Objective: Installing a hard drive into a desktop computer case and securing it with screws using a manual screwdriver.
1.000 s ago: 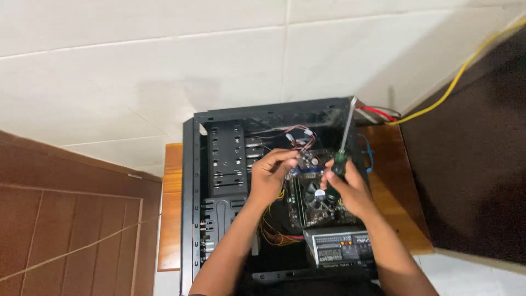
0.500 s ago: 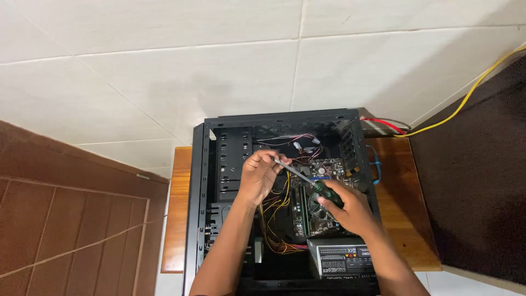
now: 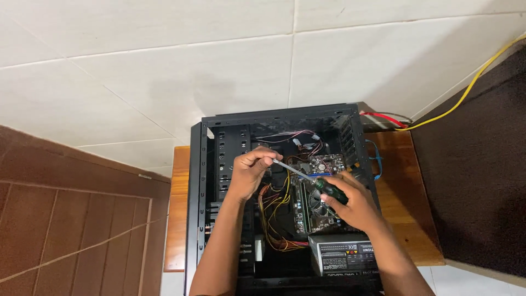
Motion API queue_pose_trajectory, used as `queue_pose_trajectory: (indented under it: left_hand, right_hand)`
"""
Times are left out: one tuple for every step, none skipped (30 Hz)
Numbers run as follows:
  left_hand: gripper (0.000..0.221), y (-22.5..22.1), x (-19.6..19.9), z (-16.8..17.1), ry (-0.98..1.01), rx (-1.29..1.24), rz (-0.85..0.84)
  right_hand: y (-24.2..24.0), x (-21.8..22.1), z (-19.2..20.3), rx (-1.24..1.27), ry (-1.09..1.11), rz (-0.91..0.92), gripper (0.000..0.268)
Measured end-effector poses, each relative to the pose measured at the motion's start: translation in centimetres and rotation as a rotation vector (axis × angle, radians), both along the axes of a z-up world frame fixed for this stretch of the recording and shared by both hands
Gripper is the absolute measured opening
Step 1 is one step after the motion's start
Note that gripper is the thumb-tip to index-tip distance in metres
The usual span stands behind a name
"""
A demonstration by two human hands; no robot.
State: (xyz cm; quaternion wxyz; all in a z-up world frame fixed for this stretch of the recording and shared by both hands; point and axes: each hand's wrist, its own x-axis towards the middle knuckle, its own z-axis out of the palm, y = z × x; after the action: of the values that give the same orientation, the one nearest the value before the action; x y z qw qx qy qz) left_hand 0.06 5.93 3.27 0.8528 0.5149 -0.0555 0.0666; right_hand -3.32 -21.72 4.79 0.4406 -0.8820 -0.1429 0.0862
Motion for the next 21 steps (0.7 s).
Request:
queue_pose_trajectory:
  left_hand:
    - [0.017, 0.4, -0.1, 0.6, 0.001, 0.0, 0.0]
    - [0.016, 0.8, -0.1, 1.2, -0.012, 0.1, -0.001]
    - [0.014, 1.3, -0.2, 1.8, -0.024, 0.2, -0.003]
    - [0.014, 1.3, -0.1, 1.9, -0.024, 0.2, -0.002]
    - [0.016, 1.4, -0.1, 1.9, -0.018, 0.216, 0.005]
    - [0.018, 1.4, -0.1, 1.9, -0.012, 0.232, 0.012]
    - [0.018, 1.4, -0.1, 1.7, -0.011, 0.231, 0.014]
    - [0.022, 1.4, -0.1, 1.4, -0.007, 0.193, 0.035]
    - [0.027, 1.4, -0.1, 1.2, -0.003, 0.154, 0.056]
    - [0.027, 1.4, -0.1, 1.2, -0.002, 0.153, 0.056]
    - [0.028, 1.4, 0.0, 1.1, -0.006, 0.151, 0.077]
    - [0.029, 1.3, 0.1, 1.1, -0.009, 0.149, 0.098]
    - [0.029, 1.3, 0.1, 0.9, -0.008, 0.149, 0.097]
    - [0.026, 1.2, 0.1, 0.8, -0.016, 0.13, 0.098]
    - [0.023, 1.2, 0.2, 0.6, -0.025, 0.111, 0.099]
    - [0.023, 1.0, 0.3, 0.6, -0.026, 0.112, 0.098]
    - [0.022, 0.9, 0.2, 0.6, -0.031, 0.087, 0.089]
    - [0.022, 0.7, 0.2, 0.6, -0.036, 0.062, 0.08]
    - [0.022, 0.6, 0.2, 0.1, -0.036, 0.062, 0.08]
    - [0.022, 0.5, 0.3, -0.5, 0.001, -0.014, 0.06]
    - [0.022, 0.4, 0.3, -1.0, 0.039, -0.09, 0.039]
  right_hand:
    - [-0.1, 0.1, 0.0, 0.0, 0.001, 0.0, 0.037]
    - [-0.1, 0.2, 0.0, 0.019, 0.009, 0.008, 0.038]
    - [-0.2, 0.3, 0.0, 0.037, 0.016, 0.017, 0.04]
    - [-0.1, 0.3, 0.0, 0.037, 0.017, 0.017, 0.04]
    - [-0.1, 0.3, -0.1, 0.093, 0.043, 0.005, 0.042]
    - [0.0, 0.3, -0.1, 0.148, 0.07, -0.006, 0.044]
    - [-0.1, 0.2, -0.6, 0.148, 0.071, -0.004, 0.044]
    - [-0.2, 0.2, -1.0, 0.197, 0.1, -0.013, 0.043]
    - [-0.4, 0.1, -1.5, 0.246, 0.13, -0.023, 0.041]
    - [-0.3, 0.2, -1.6, 0.246, 0.131, -0.022, 0.041]
    - [-0.3, 0.2, -1.7, 0.27, 0.141, -0.027, 0.04]
    - [-0.3, 0.3, -1.7, 0.294, 0.151, -0.033, 0.039]
    - [-0.4, 0.3, -1.9, 0.294, 0.152, -0.034, 0.039]
    - [-0.6, 0.3, -2.0, 0.32, 0.185, -0.033, 0.039]
    - [-0.7, 0.4, -2.2, 0.348, 0.216, -0.031, 0.039]
    - [-0.8, 0.5, -2.8, 0.348, 0.215, -0.031, 0.039]
    - [-1.0, 0.5, -3.4, 0.397, 0.266, -0.023, 0.041]
    - [-1.2, 0.6, -4.0, 0.446, 0.317, -0.015, 0.042]
    - [-1.4, 0.6, -4.3, 0.446, 0.316, -0.015, 0.042]
    - [-1.6, 0.7, -4.6, 0.498, 0.348, -0.003, 0.05]
    - [-1.8, 0.7, -5.0, 0.549, 0.381, 0.008, 0.058]
